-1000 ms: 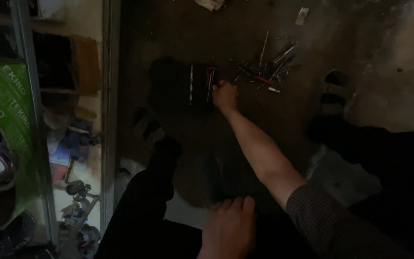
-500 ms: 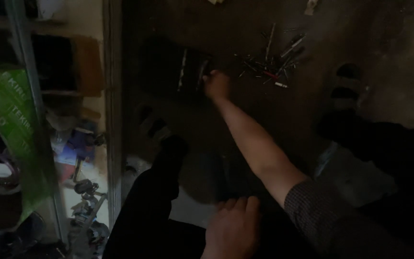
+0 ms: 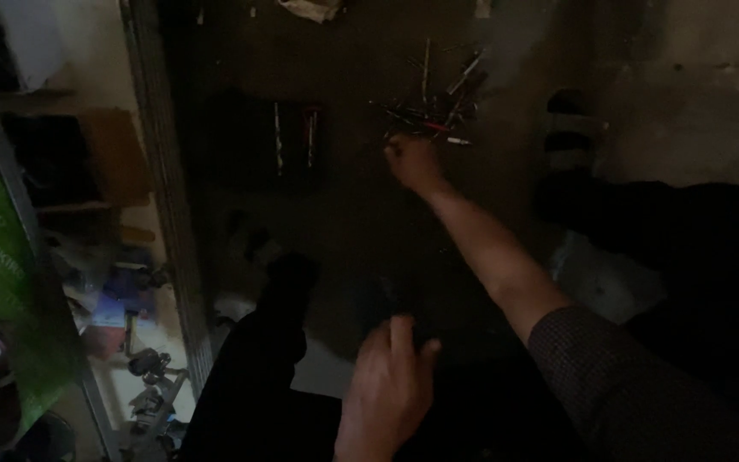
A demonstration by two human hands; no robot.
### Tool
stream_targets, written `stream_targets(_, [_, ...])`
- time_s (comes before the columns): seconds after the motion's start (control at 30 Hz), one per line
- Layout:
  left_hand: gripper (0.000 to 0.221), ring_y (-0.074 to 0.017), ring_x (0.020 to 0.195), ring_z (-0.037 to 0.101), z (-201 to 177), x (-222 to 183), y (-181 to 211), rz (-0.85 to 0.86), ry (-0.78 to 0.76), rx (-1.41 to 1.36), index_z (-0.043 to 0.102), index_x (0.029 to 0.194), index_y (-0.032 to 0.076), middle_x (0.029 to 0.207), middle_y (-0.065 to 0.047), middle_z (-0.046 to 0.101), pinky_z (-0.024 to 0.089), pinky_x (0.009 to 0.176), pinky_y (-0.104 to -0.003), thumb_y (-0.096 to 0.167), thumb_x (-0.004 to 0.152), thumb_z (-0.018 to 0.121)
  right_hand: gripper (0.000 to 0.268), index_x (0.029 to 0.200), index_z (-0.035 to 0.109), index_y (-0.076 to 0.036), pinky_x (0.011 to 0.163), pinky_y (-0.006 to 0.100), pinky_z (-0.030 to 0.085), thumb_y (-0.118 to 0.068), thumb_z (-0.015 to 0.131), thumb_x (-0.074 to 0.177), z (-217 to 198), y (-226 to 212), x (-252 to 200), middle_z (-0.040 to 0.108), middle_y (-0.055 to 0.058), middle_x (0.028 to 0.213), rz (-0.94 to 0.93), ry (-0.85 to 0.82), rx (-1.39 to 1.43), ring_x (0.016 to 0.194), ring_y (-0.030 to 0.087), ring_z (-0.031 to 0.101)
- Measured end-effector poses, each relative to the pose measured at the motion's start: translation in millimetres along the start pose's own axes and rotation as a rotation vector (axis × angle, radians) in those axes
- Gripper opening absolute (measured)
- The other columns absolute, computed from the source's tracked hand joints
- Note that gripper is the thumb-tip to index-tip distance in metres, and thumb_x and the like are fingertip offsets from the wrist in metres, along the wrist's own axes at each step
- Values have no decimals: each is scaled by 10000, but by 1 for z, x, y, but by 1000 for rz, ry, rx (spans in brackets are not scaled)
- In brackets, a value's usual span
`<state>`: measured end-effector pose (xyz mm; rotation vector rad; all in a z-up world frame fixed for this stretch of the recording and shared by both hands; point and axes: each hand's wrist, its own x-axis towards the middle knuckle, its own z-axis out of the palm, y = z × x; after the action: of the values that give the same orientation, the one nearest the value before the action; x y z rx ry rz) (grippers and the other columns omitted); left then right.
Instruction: Wiping and cleaning a collection of drill bits using a cloth.
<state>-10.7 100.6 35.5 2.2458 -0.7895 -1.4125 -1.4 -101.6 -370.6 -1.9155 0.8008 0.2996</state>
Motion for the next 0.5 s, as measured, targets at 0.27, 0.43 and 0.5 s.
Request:
stream_targets(0.27, [375, -378, 802, 720, -3, 20, -2, -102, 172, -141, 624, 1150, 6, 993, -257, 718, 574, 583, -431, 201, 884, 803, 369, 1234, 699, -18, 876, 498, 561, -326, 668, 1033, -59, 34, 41, 717, 238, 1164, 91, 337, -91, 1030, 411, 689])
stream_targets(0.43, [267, -288, 522, 578, -15, 33, -4, -299, 107, -322, 718, 1171, 70, 755, -189, 683, 451, 522, -412, 250, 976, 693, 449, 1129, 701, 27, 763, 496, 559, -361, 779, 917, -72, 11, 80, 702, 260, 1040, 139, 416, -107, 911, 405, 680])
stream_targets(0.5, [290, -219, 496, 532, -23, 38, -3, -248, 128, -487, 711, 1182, 79, 814, -136, 728, 436, 488, -389, 275, 974, 663, 380, 1096, 728, 6, 779, 488, 565, -336, 757, 933, -79, 1, 81, 719, 234, 1034, 198, 347, -87, 911, 380, 693])
